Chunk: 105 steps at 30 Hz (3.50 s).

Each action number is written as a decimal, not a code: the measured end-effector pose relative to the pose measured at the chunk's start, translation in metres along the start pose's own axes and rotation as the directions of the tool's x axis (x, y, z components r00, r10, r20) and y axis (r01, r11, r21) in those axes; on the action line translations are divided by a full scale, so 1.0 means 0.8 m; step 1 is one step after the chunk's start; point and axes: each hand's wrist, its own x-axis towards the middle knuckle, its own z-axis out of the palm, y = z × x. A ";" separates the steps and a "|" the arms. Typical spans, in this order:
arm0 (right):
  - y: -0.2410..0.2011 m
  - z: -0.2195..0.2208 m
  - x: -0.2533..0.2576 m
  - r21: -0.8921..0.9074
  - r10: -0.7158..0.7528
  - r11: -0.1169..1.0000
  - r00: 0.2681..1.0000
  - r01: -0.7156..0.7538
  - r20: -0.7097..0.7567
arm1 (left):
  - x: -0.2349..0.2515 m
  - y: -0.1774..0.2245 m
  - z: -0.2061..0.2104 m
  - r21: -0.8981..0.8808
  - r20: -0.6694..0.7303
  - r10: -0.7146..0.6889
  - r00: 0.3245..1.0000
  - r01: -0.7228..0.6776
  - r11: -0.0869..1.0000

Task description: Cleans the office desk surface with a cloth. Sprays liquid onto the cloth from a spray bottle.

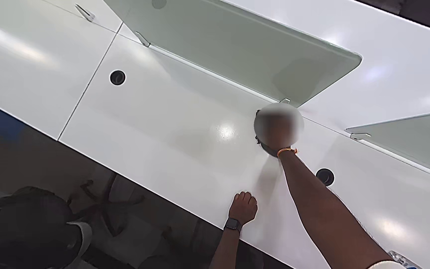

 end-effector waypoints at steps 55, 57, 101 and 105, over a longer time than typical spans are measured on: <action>0.074 -0.039 -0.049 0.245 -0.230 0.950 0.964 0.194 0.129 | -0.002 -0.005 0.011 0.002 -0.043 -0.094 0.995 0.095 0.996; 0.116 -0.061 -0.024 0.177 -0.139 0.977 0.983 0.116 0.123 | -0.002 -0.005 0.011 0.004 -0.045 -0.100 0.994 0.100 0.995; 0.018 -0.056 -0.414 -0.058 -0.115 0.988 0.929 0.144 0.351 | -0.001 -0.002 0.010 0.030 -0.024 -0.105 0.994 0.105 0.994; 0.006 -0.036 -0.389 -0.115 -0.028 0.991 0.951 0.067 0.308 | -0.002 -0.002 0.008 0.025 -0.011 -0.109 0.994 0.110 0.994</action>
